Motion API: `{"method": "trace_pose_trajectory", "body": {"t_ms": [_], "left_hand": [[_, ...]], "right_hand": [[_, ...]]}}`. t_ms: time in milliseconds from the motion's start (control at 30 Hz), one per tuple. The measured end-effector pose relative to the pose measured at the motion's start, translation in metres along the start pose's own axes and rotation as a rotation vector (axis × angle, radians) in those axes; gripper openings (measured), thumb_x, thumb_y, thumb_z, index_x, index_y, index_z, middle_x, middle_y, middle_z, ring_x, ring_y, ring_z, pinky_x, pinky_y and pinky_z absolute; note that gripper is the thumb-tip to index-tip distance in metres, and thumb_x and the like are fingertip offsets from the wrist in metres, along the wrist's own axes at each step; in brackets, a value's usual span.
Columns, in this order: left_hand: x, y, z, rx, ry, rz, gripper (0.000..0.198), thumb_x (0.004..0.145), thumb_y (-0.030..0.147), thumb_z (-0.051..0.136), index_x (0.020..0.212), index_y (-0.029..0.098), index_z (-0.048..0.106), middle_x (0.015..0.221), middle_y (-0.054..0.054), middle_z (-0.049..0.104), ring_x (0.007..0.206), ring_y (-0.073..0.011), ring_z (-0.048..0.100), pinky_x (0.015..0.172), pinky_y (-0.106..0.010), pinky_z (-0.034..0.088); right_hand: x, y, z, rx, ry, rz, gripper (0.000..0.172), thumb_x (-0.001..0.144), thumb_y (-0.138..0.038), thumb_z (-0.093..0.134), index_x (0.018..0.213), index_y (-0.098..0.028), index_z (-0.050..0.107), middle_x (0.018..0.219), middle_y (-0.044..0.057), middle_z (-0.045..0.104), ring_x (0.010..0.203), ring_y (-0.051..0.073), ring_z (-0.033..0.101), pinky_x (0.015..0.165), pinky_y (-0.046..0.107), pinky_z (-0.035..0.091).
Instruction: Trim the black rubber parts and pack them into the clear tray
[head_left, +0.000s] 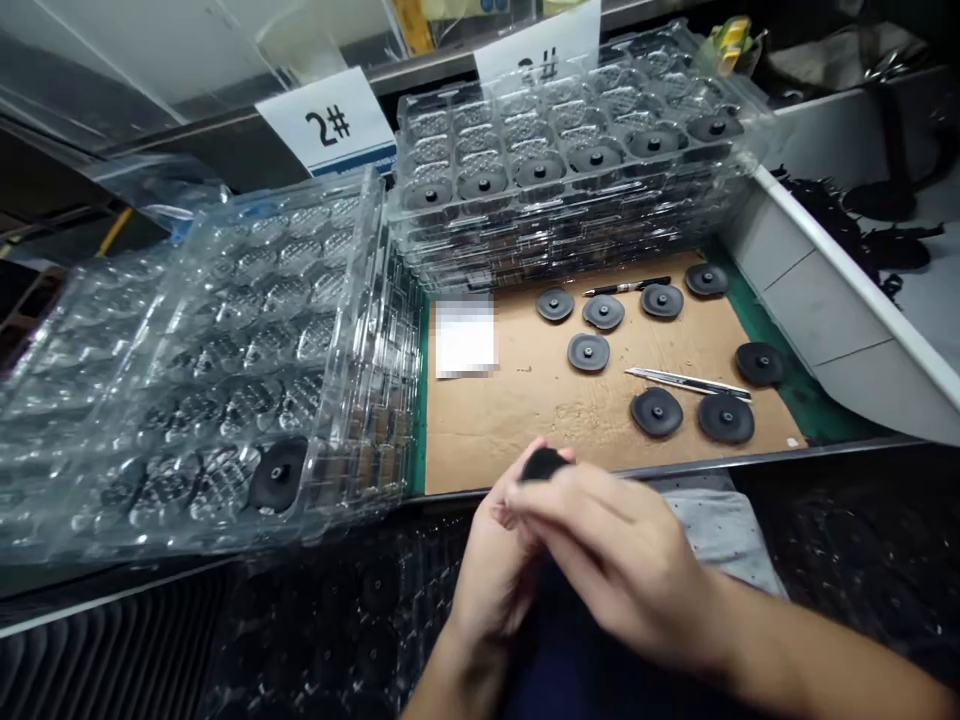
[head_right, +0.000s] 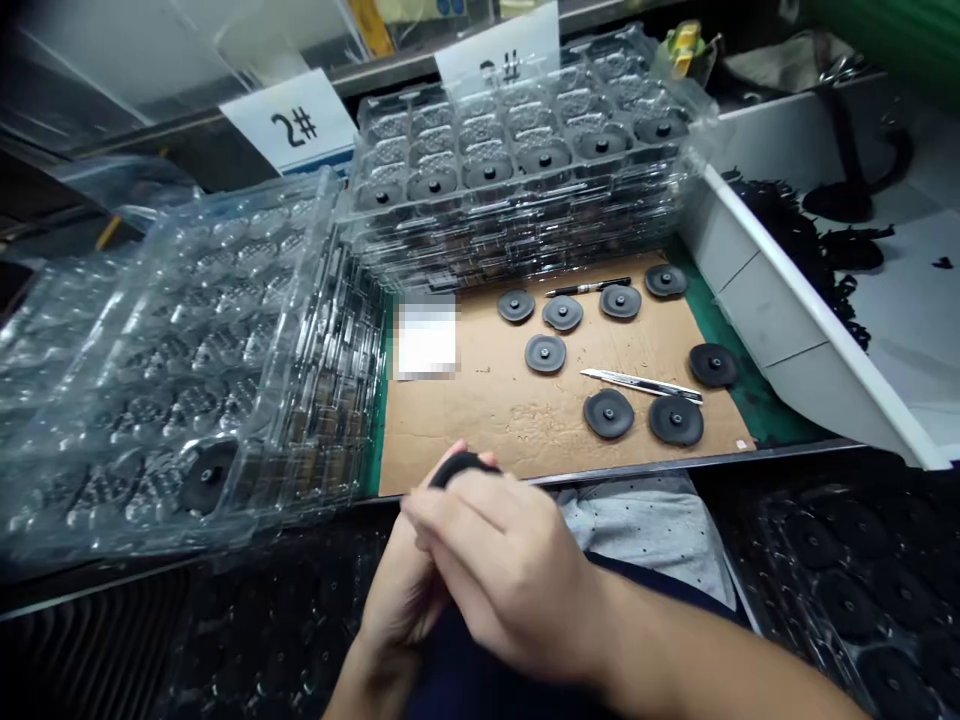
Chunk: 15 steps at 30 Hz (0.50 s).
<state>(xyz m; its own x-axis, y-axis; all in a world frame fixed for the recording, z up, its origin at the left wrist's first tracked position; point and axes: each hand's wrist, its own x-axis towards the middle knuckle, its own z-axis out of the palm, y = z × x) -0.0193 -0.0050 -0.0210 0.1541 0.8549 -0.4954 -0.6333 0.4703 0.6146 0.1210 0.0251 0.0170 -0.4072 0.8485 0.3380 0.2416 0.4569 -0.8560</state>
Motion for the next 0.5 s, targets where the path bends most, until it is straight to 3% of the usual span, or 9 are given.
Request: {"method": "trace_pose_trajectory", "body": {"t_ms": [100, 167, 267, 333, 400, 500], "left_hand": [[0.003, -0.001, 0.005, 0.011, 0.014, -0.009, 0.063, 0.061, 0.026, 0.081, 0.119, 0.025, 0.058, 0.116, -0.006, 0.066, 0.104, -0.0239, 0.063, 0.091, -0.031, 0.050], [0.006, -0.002, 0.009, 0.051, 0.022, -0.023, 0.060, 0.065, 0.026, 0.079, 0.120, 0.023, 0.058, 0.113, -0.007, 0.067, 0.105, -0.0235, 0.062, 0.091, -0.030, 0.049], [0.010, -0.002, 0.018, 0.086, 0.031, -0.041, 0.052, 0.069, 0.026, 0.075, 0.119, 0.022, 0.059, 0.106, -0.006, 0.070, 0.103, -0.0233, 0.063, 0.097, -0.034, 0.046], [0.011, 0.000, 0.022, 0.047, -0.009, -0.055, 0.054, 0.064, 0.027, 0.079, 0.114, 0.024, 0.062, 0.106, -0.005, 0.070, 0.101, -0.0241, 0.064, 0.096, -0.036, 0.047], [0.010, 0.001, 0.025, -0.004, -0.066, -0.065, 0.063, 0.052, 0.031, 0.085, 0.111, 0.025, 0.063, 0.109, -0.005, 0.069, 0.099, -0.0254, 0.065, 0.093, -0.036, 0.050], [0.009, -0.003, 0.032, 0.001, -0.047, -0.067, 0.072, 0.043, 0.037, 0.087, 0.110, 0.024, 0.065, 0.110, -0.005, 0.069, 0.101, -0.0243, 0.064, 0.092, -0.032, 0.049]], "right_hand": [[-0.002, 0.001, -0.007, 0.054, -0.159, 0.120, 0.021, 0.089, -0.009, 0.048, 0.102, -0.018, 0.061, 0.088, 0.003, 0.063, 0.079, 0.011, 0.059, 0.073, 0.021, 0.049], [0.001, 0.002, -0.011, -0.023, -0.079, 0.112, 0.020, 0.089, -0.011, 0.046, 0.099, -0.016, 0.063, 0.086, 0.004, 0.063, 0.079, 0.012, 0.059, 0.073, 0.024, 0.050], [-0.001, 0.006, -0.018, -0.108, 0.064, -0.054, 0.024, 0.089, -0.011, 0.047, 0.109, -0.011, 0.060, 0.090, 0.008, 0.065, 0.085, 0.016, 0.060, 0.079, 0.029, 0.050], [-0.010, 0.008, -0.027, -0.059, -0.033, -0.108, 0.025, 0.089, -0.010, 0.048, 0.112, -0.012, 0.059, 0.094, 0.007, 0.066, 0.088, 0.014, 0.061, 0.082, 0.027, 0.050], [-0.021, 0.009, -0.039, -0.026, -0.164, -0.043, 0.023, 0.089, -0.011, 0.050, 0.110, -0.017, 0.059, 0.096, 0.004, 0.066, 0.088, 0.012, 0.061, 0.080, 0.022, 0.049], [-0.027, 0.011, -0.054, -0.166, -0.133, 0.126, 0.023, 0.090, -0.011, 0.049, 0.108, -0.020, 0.060, 0.092, 0.002, 0.065, 0.082, 0.011, 0.060, 0.074, 0.022, 0.048]]}}
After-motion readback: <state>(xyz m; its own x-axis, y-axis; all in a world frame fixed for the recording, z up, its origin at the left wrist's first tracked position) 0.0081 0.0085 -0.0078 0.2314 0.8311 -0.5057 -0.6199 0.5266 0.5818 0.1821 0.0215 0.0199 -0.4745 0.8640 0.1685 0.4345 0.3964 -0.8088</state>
